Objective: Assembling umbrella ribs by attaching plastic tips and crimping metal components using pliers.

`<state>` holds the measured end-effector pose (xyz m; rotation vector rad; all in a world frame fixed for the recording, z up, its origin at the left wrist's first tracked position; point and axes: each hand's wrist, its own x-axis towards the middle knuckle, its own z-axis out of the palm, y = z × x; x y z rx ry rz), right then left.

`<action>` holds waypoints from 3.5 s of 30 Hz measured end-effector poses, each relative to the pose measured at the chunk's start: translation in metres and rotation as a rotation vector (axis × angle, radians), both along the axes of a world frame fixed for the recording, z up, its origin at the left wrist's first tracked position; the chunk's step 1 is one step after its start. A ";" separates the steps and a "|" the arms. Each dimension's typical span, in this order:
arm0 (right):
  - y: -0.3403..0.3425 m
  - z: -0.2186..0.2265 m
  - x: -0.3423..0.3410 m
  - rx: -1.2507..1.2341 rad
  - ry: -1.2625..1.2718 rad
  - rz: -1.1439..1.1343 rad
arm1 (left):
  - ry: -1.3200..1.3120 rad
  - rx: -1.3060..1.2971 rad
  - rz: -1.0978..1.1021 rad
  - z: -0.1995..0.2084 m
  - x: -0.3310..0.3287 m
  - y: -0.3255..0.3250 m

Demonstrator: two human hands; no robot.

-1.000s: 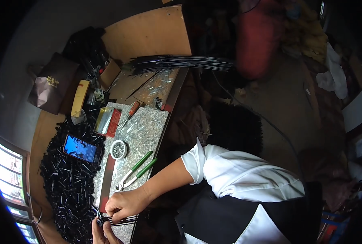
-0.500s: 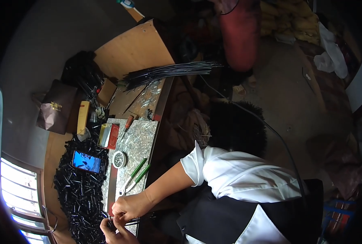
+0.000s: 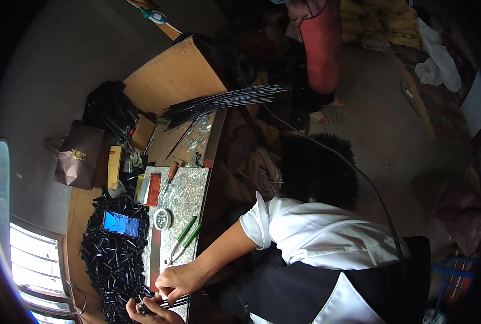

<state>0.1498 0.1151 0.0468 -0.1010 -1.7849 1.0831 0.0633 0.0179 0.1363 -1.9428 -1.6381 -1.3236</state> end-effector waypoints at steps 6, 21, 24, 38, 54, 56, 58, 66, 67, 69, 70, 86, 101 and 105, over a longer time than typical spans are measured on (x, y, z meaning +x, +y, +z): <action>-0.013 0.006 0.014 0.023 -0.027 -0.023 | 0.051 0.061 0.005 -0.003 0.005 0.007; -0.014 -0.007 0.022 0.058 -0.032 0.000 | -0.793 -0.287 -0.333 -0.024 -0.015 0.014; -0.006 -0.018 0.017 0.053 -0.027 0.043 | -0.802 -0.260 -0.344 -0.035 -0.017 0.017; 0.034 -0.034 0.047 0.267 -0.343 -0.100 | -0.623 -0.007 -0.175 -0.083 -0.044 0.031; 0.074 -0.064 0.104 0.661 -0.919 -0.675 | -0.517 -0.177 -0.212 -0.113 -0.043 0.036; 0.074 -0.066 0.102 0.669 -0.920 -0.665 | -0.392 -0.232 -0.180 -0.101 -0.031 0.034; 0.075 -0.063 0.101 0.704 -0.949 -0.658 | -0.403 -0.242 -0.236 -0.102 -0.033 0.032; 0.088 -0.061 0.093 0.614 -0.816 -0.499 | -0.559 -0.268 -0.328 -0.114 -0.045 0.030; 0.090 -0.058 0.089 0.677 -0.891 -0.439 | -0.616 -0.296 -0.310 -0.113 -0.046 0.027; 0.087 -0.053 0.088 0.705 -1.056 -0.470 | -0.794 -0.291 -0.371 -0.115 -0.046 0.027; 0.088 -0.053 0.087 0.709 -0.983 -0.540 | -0.906 -0.239 -0.447 -0.117 -0.045 0.027; 0.045 0.020 0.072 0.486 -0.681 -0.183 | -0.967 -0.206 -0.498 -0.129 -0.068 0.003; 0.053 0.029 0.054 1.076 -0.662 -0.583 | -1.019 -0.187 -0.285 -0.131 -0.050 0.008; 0.055 0.028 0.058 1.141 -0.573 -0.597 | -0.913 -0.211 -0.233 -0.134 -0.052 0.009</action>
